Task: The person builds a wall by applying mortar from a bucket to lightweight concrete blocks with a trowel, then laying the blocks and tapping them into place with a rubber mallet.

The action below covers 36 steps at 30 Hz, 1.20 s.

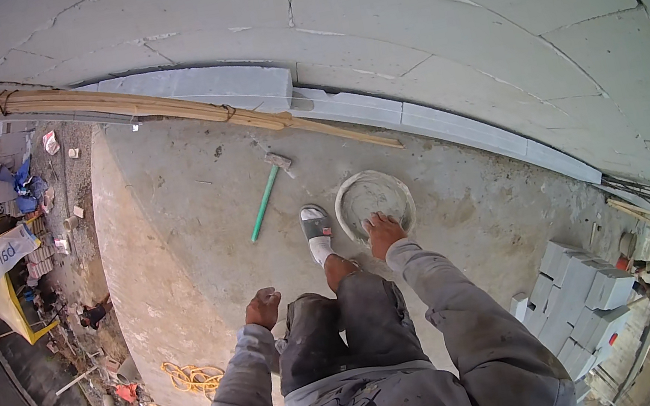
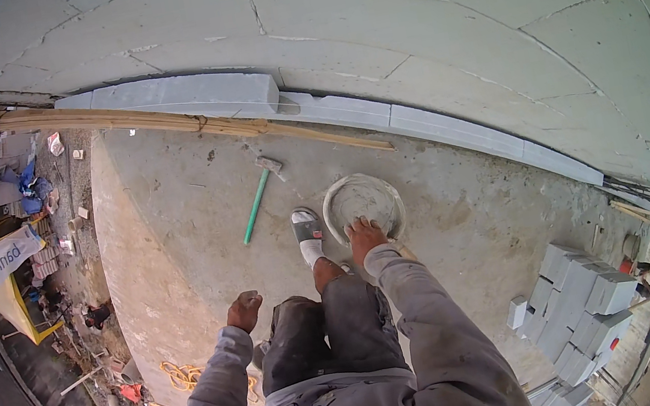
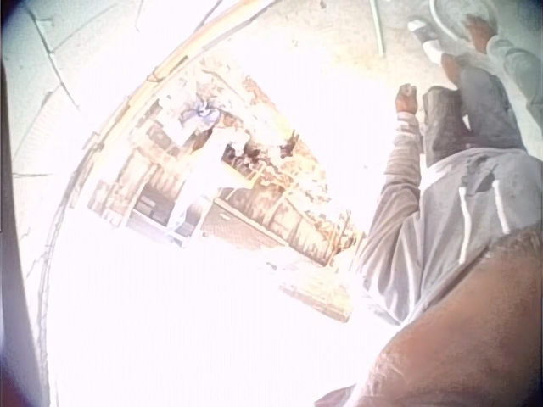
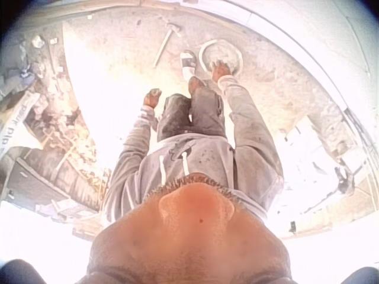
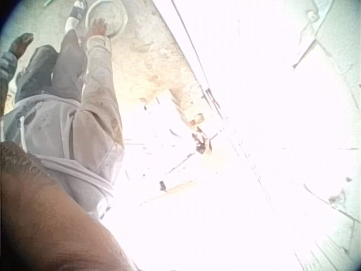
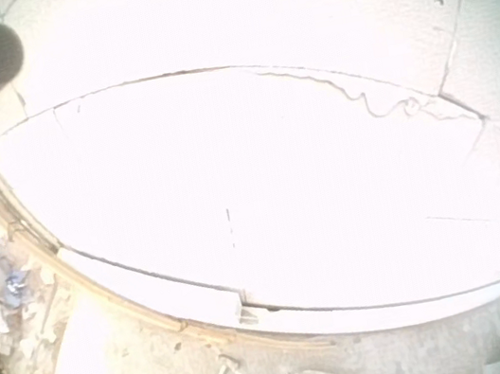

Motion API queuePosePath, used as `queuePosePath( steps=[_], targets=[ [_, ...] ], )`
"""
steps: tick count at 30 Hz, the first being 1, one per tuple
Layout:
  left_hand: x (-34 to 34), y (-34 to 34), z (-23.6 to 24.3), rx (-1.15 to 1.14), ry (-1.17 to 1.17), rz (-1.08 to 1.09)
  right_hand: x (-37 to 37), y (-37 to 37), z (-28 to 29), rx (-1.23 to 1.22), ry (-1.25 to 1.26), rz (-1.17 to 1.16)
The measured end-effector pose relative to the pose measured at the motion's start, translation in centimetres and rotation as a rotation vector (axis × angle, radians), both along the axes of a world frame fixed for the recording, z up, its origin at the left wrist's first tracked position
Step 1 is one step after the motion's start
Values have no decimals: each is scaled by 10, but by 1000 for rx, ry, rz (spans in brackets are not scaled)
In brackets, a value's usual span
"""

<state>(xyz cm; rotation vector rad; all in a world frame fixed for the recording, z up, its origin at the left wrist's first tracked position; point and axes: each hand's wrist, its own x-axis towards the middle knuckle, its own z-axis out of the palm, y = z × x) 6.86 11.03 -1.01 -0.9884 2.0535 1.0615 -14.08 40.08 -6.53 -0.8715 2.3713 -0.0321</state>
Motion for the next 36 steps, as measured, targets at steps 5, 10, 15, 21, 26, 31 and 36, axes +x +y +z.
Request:
queuePosePath(
  steps=[5, 10, 15, 21, 26, 31, 36],
  targets=[
    [4, 44, 11, 11, 62, 180, 6, 17, 24, 19, -211, -334],
    [72, 112, -2, 109, 115, 440, 31, 113, 3, 101, -170, -479],
    [188, 193, -3, 103, -151, 329, 44, 143, -33, 283, -336, -616],
    [187, 266, -62, 242, -94, 349, -11, 248, -153, -169, -601, -971],
    [176, 241, -74, 73, -199, 392, 3, 42, -62, -797, -652, -931],
    [47, 212, -110, -70, -41, 308, -6, 110, -89, -243, -346, -703],
    [-103, 198, -162, -164, 160, 284, 24, 232, -173, 73, -477, -713]
  ],
)
